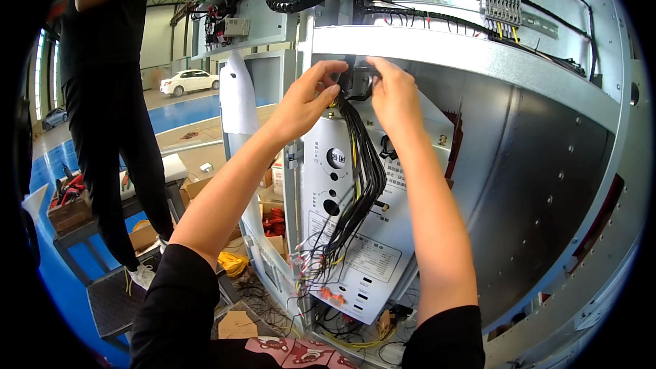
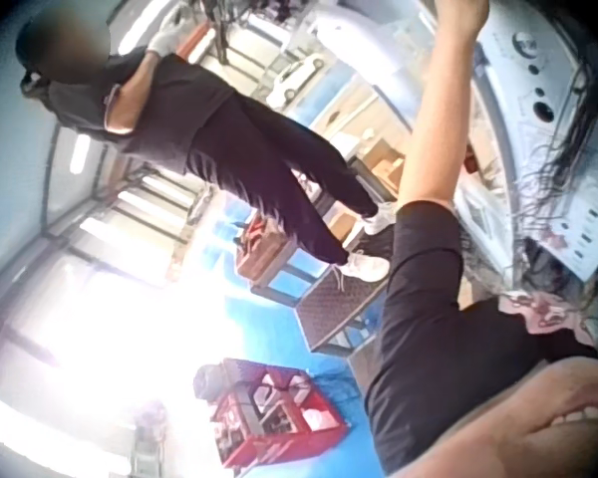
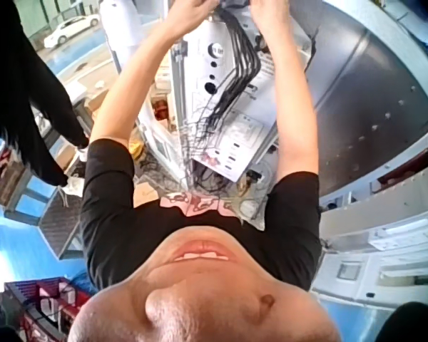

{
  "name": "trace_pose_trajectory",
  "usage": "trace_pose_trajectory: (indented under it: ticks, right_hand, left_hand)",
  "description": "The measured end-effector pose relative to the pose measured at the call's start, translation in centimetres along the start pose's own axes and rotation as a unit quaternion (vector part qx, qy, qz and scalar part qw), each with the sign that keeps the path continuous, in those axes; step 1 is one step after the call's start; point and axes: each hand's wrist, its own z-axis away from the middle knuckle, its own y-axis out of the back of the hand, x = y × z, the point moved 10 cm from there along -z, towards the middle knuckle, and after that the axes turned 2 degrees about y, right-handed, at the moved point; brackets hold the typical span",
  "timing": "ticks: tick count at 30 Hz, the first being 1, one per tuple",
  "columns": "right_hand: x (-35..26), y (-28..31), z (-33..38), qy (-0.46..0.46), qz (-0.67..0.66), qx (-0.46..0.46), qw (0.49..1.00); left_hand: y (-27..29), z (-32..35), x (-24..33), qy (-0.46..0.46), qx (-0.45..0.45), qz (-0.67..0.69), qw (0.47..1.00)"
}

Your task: The person organizes a bundle of black and yellow wires inside an open electrical cabinet. They gather the wires, align them, and secure them with a zip tie while another person works nearby.

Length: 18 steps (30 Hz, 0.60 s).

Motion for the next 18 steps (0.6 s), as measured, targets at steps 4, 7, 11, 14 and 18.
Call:
trace_pose_trajectory:
  ticks: [4,7,11,14,18]
  right_hand:
    - [-1.6,0.7,0.5,-0.014,-0.135,-0.006,0.991]
    - [-3.5,1.6,0.8,0.139,-0.045,0.06,0.987]
    - [-2.1,-0.2,0.9,-0.044,-0.164,-0.1,0.98]
    - [-4.7,-0.5,0.3,-0.055,-0.193,-0.177,0.964]
    - [-5.7,-2.8,0.3,-0.06,-0.157,-0.351,0.921]
  left_hand:
    - [-1.9,-1.6,0.5,0.063,-0.07,0.192,0.977]
    - [-1.9,-2.0,2.1,0.003,-0.051,0.213,0.976]
    - [-1.1,-1.8,4.4,-0.069,-0.054,0.155,0.984]
    - [1.1,-1.5,5.7,-0.139,-0.067,0.145,0.977]
    - [2.4,-0.3,8.1,-0.185,-0.106,0.099,0.972]
